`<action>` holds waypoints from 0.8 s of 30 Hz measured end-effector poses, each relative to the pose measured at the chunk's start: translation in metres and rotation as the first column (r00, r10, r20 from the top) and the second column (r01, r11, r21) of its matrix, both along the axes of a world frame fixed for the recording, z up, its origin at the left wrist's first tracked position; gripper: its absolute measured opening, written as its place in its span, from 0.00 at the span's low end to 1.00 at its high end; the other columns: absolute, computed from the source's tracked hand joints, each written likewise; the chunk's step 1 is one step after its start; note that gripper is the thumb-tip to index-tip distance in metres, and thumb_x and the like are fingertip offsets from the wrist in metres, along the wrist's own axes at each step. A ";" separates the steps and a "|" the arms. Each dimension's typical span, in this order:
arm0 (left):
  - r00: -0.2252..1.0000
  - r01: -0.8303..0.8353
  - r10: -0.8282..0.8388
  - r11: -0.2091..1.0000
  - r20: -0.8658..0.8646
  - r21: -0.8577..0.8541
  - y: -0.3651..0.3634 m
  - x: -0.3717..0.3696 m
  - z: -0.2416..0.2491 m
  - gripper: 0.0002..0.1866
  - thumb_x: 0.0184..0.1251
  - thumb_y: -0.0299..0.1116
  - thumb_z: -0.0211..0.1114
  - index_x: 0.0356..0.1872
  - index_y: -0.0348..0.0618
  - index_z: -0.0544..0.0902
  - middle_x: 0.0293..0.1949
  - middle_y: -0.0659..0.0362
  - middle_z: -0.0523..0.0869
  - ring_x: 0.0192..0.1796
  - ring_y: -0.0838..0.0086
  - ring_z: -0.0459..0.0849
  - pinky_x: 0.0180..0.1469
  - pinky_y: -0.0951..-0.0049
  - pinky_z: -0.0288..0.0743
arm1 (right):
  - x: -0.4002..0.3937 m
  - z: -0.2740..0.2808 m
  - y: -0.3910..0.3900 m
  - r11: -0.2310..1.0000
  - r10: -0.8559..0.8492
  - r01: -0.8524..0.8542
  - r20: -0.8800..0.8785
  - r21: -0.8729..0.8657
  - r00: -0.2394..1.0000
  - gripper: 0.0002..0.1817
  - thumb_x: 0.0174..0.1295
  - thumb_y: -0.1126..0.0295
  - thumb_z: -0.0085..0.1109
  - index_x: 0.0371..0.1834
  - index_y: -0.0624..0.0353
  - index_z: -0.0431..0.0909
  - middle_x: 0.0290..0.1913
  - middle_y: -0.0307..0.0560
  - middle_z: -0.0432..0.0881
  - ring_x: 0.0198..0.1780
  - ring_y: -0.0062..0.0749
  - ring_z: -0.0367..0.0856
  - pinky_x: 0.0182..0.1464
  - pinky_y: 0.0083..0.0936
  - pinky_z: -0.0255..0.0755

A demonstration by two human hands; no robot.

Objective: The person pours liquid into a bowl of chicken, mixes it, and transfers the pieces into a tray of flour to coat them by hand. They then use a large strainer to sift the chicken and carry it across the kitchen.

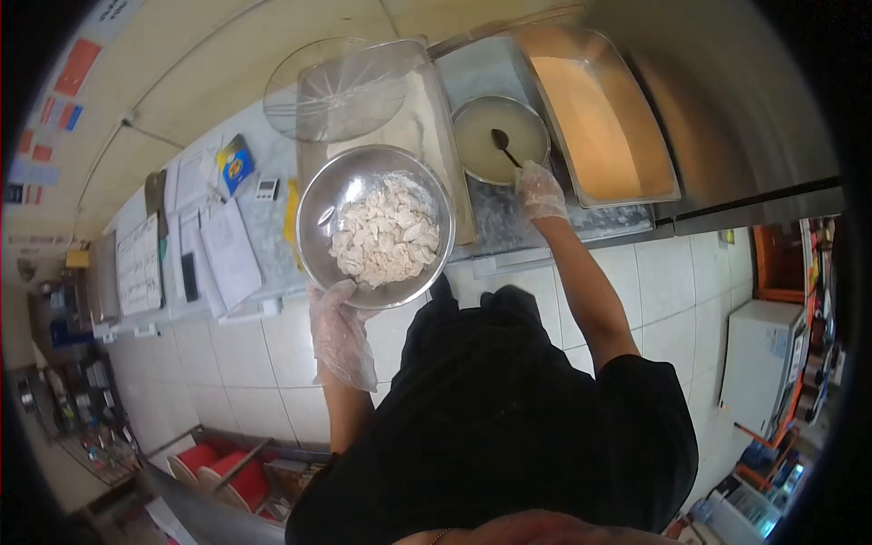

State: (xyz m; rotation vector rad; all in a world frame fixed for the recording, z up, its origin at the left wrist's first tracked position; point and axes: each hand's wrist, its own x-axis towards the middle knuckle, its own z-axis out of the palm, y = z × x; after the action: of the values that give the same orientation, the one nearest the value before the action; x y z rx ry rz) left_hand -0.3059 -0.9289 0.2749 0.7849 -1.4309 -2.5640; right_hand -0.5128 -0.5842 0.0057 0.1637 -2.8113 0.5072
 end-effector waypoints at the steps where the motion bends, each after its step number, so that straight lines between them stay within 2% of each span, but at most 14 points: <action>1: 1.000 0.029 -0.029 1.000 0.002 -0.013 -0.009 -0.015 -0.006 0.38 0.58 0.23 0.60 0.74 0.40 0.63 0.68 0.42 0.76 0.62 0.52 0.86 0.55 0.49 0.92 | 0.001 -0.010 0.001 0.998 0.058 -0.055 -0.098 0.036 0.993 0.13 0.76 0.63 0.51 0.44 0.60 0.82 0.46 0.63 0.85 0.54 0.58 0.85 0.56 0.49 0.78; 5: 0.995 0.102 -0.102 0.995 0.022 -0.017 -0.033 -0.060 -0.021 0.37 0.59 0.23 0.60 0.74 0.41 0.63 0.67 0.44 0.76 0.62 0.52 0.85 0.53 0.48 0.92 | 0.006 0.023 -0.024 0.981 -0.114 0.143 0.206 -0.128 0.972 0.13 0.75 0.64 0.51 0.47 0.60 0.83 0.45 0.62 0.86 0.54 0.59 0.85 0.57 0.51 0.77; 7: 0.991 0.136 -0.135 0.991 0.023 -0.018 -0.041 -0.078 -0.026 0.37 0.59 0.23 0.60 0.74 0.42 0.63 0.67 0.44 0.76 0.62 0.52 0.85 0.53 0.49 0.92 | -0.002 0.007 -0.018 0.987 0.135 -0.127 -0.071 0.096 0.988 0.14 0.76 0.61 0.54 0.46 0.60 0.84 0.36 0.51 0.86 0.41 0.46 0.88 0.44 0.43 0.80; 8: 0.988 0.154 -0.154 0.988 0.017 -0.022 -0.044 -0.085 -0.029 0.37 0.59 0.23 0.60 0.74 0.42 0.63 0.67 0.44 0.76 0.62 0.52 0.85 0.53 0.49 0.92 | -0.011 -0.014 -0.013 0.988 0.126 -0.119 -0.068 0.103 0.990 0.14 0.76 0.61 0.54 0.46 0.60 0.84 0.36 0.51 0.86 0.41 0.46 0.88 0.44 0.43 0.80; 9: 0.987 0.159 -0.159 0.987 0.021 -0.014 -0.048 -0.090 -0.034 0.37 0.59 0.23 0.60 0.74 0.42 0.63 0.67 0.44 0.76 0.62 0.52 0.85 0.53 0.49 0.92 | -0.021 -0.041 -0.009 0.959 0.109 -0.049 0.204 -0.280 0.973 0.14 0.76 0.59 0.56 0.44 0.58 0.84 0.32 0.43 0.83 0.34 0.35 0.83 0.37 0.34 0.75; 10: 0.986 0.161 -0.161 0.987 0.044 -0.007 -0.053 -0.096 -0.040 0.37 0.59 0.23 0.60 0.73 0.42 0.63 0.67 0.44 0.76 0.62 0.52 0.85 0.52 0.49 0.92 | -0.025 -0.041 -0.011 0.798 0.186 0.130 0.446 -0.589 0.875 0.14 0.76 0.57 0.58 0.42 0.55 0.84 0.28 0.35 0.81 0.27 0.24 0.78 0.30 0.25 0.71; 11: 0.985 0.162 -0.162 0.987 0.063 -0.002 -0.055 -0.102 -0.045 0.36 0.59 0.23 0.60 0.73 0.42 0.63 0.67 0.44 0.76 0.62 0.53 0.85 0.52 0.50 0.93 | -0.025 -0.042 -0.014 0.801 0.182 0.134 0.450 -0.583 0.874 0.14 0.76 0.57 0.58 0.42 0.55 0.84 0.28 0.35 0.81 0.27 0.24 0.78 0.30 0.25 0.71; 13: 0.986 0.147 -0.146 0.989 0.084 -0.002 -0.053 -0.112 -0.049 0.34 0.60 0.23 0.59 0.71 0.42 0.65 0.66 0.44 0.77 0.61 0.53 0.86 0.51 0.51 0.93 | -0.020 -0.034 -0.027 0.567 0.182 0.158 0.310 -0.809 0.933 0.12 0.75 0.55 0.62 0.39 0.49 0.84 0.24 0.26 0.74 0.22 0.12 0.66 0.24 0.14 0.58; 14: 0.986 0.132 -0.130 0.991 0.107 -0.012 -0.052 -0.116 -0.050 0.32 0.60 0.23 0.59 0.69 0.41 0.66 0.65 0.45 0.77 0.61 0.53 0.86 0.50 0.52 0.93 | -0.018 -0.026 -0.028 0.570 0.182 0.161 0.315 -0.806 0.931 0.12 0.75 0.55 0.62 0.39 0.49 0.84 0.24 0.26 0.74 0.22 0.12 0.66 0.24 0.14 0.58; 16: 0.983 0.139 -0.137 0.990 0.120 -0.006 -0.053 -0.122 -0.056 0.30 0.61 0.23 0.59 0.67 0.41 0.67 0.63 0.45 0.77 0.60 0.53 0.86 0.50 0.52 0.94 | -0.021 -0.006 -0.033 0.384 0.208 0.317 0.416 -0.867 0.885 0.11 0.75 0.56 0.63 0.36 0.47 0.84 0.23 0.25 0.73 0.21 0.12 0.66 0.24 0.14 0.59; 18: 0.979 0.151 -0.149 0.989 0.137 -0.002 -0.054 -0.125 -0.063 0.27 0.61 0.23 0.59 0.64 0.41 0.68 0.62 0.45 0.78 0.59 0.54 0.86 0.49 0.53 0.94 | -0.023 0.025 -0.041 0.374 0.203 0.319 0.413 -0.870 0.888 0.11 0.75 0.56 0.63 0.36 0.47 0.84 0.23 0.25 0.73 0.21 0.12 0.66 0.24 0.14 0.58; 20: 0.976 0.178 -0.170 0.982 0.135 -0.055 -0.058 -0.130 -0.074 0.24 0.67 0.30 0.61 0.64 0.45 0.69 0.55 0.54 0.85 0.51 0.61 0.90 0.47 0.55 0.90 | -0.022 0.071 -0.056 0.371 0.197 0.328 0.419 -0.869 0.887 0.11 0.75 0.57 0.63 0.35 0.47 0.84 0.23 0.25 0.73 0.21 0.11 0.65 0.24 0.13 0.58; 22: 0.974 0.177 -0.168 0.983 0.151 -0.042 -0.059 -0.135 -0.081 0.24 0.66 0.30 0.62 0.63 0.45 0.69 0.54 0.54 0.85 0.51 0.60 0.90 0.47 0.54 0.90 | -0.023 0.118 -0.072 0.050 0.117 0.664 0.665 -0.746 0.738 0.11 0.74 0.57 0.64 0.35 0.47 0.84 0.24 0.25 0.73 0.21 0.11 0.64 0.24 0.13 0.58; 24: 0.975 0.158 -0.150 0.987 0.165 -0.032 -0.081 -0.151 -0.098 0.24 0.66 0.30 0.63 0.62 0.45 0.69 0.53 0.53 0.85 0.50 0.60 0.89 0.47 0.54 0.90 | -0.044 0.106 -0.094 0.099 0.094 0.649 0.656 -0.754 0.749 0.11 0.74 0.56 0.64 0.35 0.47 0.84 0.24 0.25 0.73 0.22 0.11 0.64 0.24 0.13 0.57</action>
State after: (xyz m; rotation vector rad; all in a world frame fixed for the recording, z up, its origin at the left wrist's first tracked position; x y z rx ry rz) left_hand -0.4568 -1.0099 0.1767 0.9296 -1.6528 -2.6216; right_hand -0.5567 -0.6779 0.1116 -1.0172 -2.0481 2.4791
